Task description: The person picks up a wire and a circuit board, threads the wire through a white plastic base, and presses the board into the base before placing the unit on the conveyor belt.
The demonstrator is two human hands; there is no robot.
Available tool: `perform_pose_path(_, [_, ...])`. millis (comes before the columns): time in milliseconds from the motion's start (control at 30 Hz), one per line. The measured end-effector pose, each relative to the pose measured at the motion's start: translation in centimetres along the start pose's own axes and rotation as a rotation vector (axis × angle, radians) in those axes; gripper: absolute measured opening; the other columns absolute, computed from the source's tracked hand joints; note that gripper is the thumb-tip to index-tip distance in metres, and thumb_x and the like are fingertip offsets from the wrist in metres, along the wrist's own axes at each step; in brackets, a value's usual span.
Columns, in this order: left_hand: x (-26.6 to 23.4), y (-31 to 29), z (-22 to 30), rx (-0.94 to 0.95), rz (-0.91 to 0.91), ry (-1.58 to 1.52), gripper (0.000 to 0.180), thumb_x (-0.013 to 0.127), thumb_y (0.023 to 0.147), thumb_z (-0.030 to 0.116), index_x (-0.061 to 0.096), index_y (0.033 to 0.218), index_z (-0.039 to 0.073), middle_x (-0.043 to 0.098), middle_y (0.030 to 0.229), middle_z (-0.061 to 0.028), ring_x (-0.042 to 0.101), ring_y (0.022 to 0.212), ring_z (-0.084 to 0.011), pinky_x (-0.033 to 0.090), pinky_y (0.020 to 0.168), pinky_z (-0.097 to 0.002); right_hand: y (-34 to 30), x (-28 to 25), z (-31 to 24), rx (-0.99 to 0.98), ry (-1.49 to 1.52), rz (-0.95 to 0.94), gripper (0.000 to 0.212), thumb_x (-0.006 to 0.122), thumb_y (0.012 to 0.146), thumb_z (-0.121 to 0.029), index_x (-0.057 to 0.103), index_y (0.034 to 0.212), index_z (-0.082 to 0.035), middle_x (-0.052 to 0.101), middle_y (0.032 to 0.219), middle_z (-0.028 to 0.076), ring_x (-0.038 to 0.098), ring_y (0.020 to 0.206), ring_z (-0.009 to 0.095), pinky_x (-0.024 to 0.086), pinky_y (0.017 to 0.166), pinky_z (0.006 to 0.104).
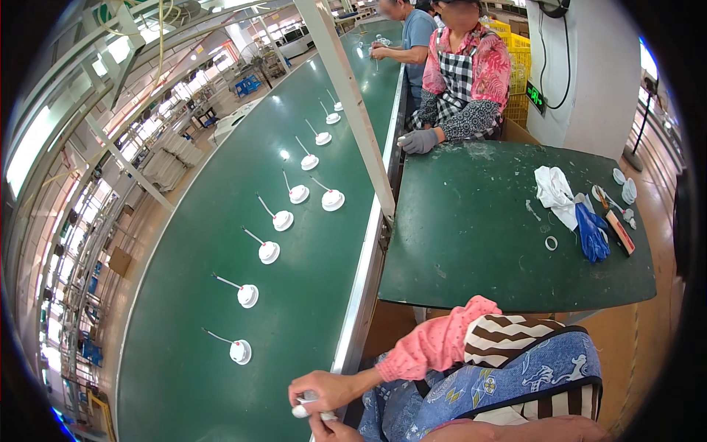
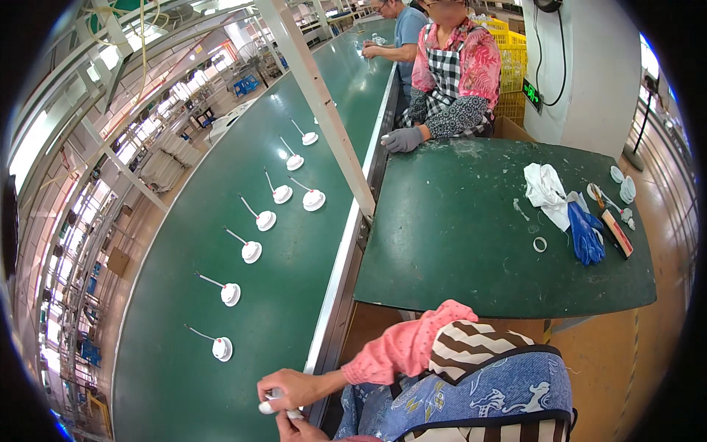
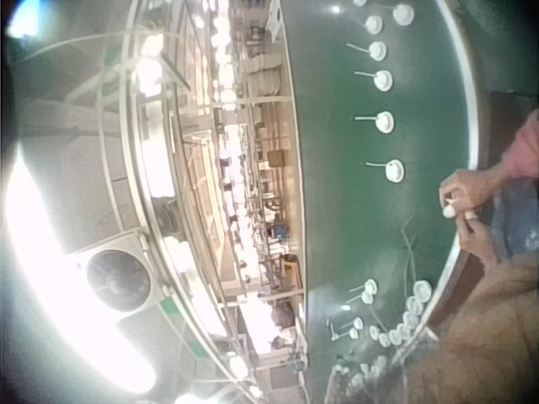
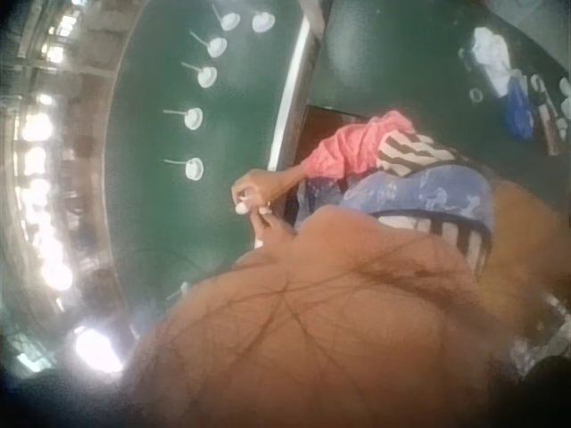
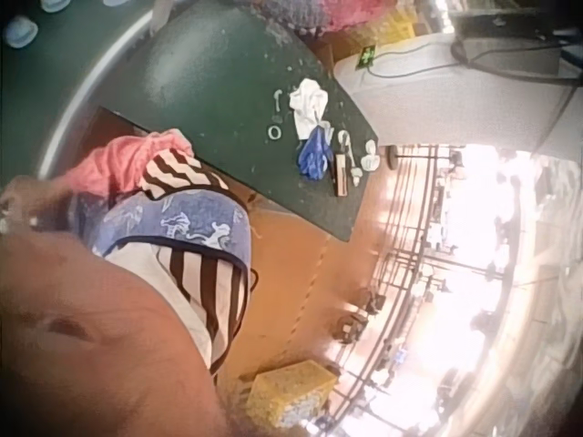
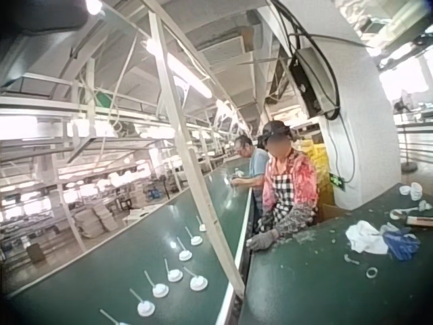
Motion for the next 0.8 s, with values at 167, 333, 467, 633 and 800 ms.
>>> perform_pose_path(167, [1.0, 3.8, -1.1, 0.087, 0.031, -0.102, 0.049, 0.055, 0.100, 0.037, 0.066, 0.117, -0.008, 0.071, 0.100, -0.0224, 0.065, 0.086, -0.0314, 0.053, 0.078, -0.0404, 2.7, 0.5, 5.0, 0.124, 0.022, -0.006, 0.030, 0.069, 0.088, -0.030, 0.063, 0.096, -0.001, 0.065, 0.086, 0.010, 0.062, 0.079, 0.023, 0.049, 0.073, 0.0362])
perform_pose_path(333, [1.1, 4.2, -2.2, 0.104, 0.049, -0.101, 0.057, 0.057, 0.099, 0.045, 0.066, 0.113, -0.009, 0.070, 0.092, -0.0201, 0.064, 0.081, -0.0289, 0.053, 0.074, -0.0402, 2.3, 0.9, 6.5, 0.181, 0.065, -0.003, 0.032, 0.070, 0.088, -0.031, 0.064, 0.097, -0.001, 0.065, 0.089, 0.009, 0.061, 0.083, 0.021, 0.049, 0.076, 0.0353])
perform_pose_path(467, [1.3, 4.3, -3.0, 0.065, 0.023, -0.147, 0.055, 0.058, 0.099, 0.043, 0.066, 0.113, -0.009, 0.070, 0.095, -0.0193, 0.065, 0.082, -0.0273, 0.054, 0.073, -0.0384, 2.3, 0.7, 6.2, 0.178, 0.044, 0.009, 0.032, 0.070, 0.087, -0.031, 0.064, 0.097, -0.001, 0.065, 0.090, 0.009, 0.061, 0.084, 0.021, 0.049, 0.077, 0.0355])
perform_pose_path(633, [1.6, 4.4, -4.2, 0.012, -0.003, -0.170, 0.051, 0.061, 0.099, 0.038, 0.065, 0.116, -0.010, 0.070, 0.098, -0.0196, 0.067, 0.087, -0.0279, 0.056, 0.074, -0.0368, 1.8, 0.6, 6.2, 0.217, 0.040, 0.021, 0.031, 0.070, 0.087, -0.030, 0.064, 0.097, -0.001, 0.065, 0.090, 0.009, 0.061, 0.085, 0.021, 0.048, 0.077, 0.0352])
perform_pose_path(800, [1.7, 4.3, -4.1, -0.030, 0.002, -0.202, 0.051, 0.061, 0.099, 0.037, 0.064, 0.118, -0.010, 0.070, 0.102, -0.0208, 0.067, 0.091, -0.0289, 0.056, 0.076, -0.0371, 1.8, 0.3, 5.8, 0.148, 0.071, 0.108, 0.035, 0.072, 0.084, -0.034, 0.065, 0.093, -0.001, 0.066, 0.085, 0.012, 0.061, 0.078, 0.024, 0.048, 0.072, 0.0377])
Point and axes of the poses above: each hand's wrist, its own y-axis towards the middle knuckle, its own x-axis out of the palm, z = x × y, the point moved 7 cm from there along y, towards the middle knuckle
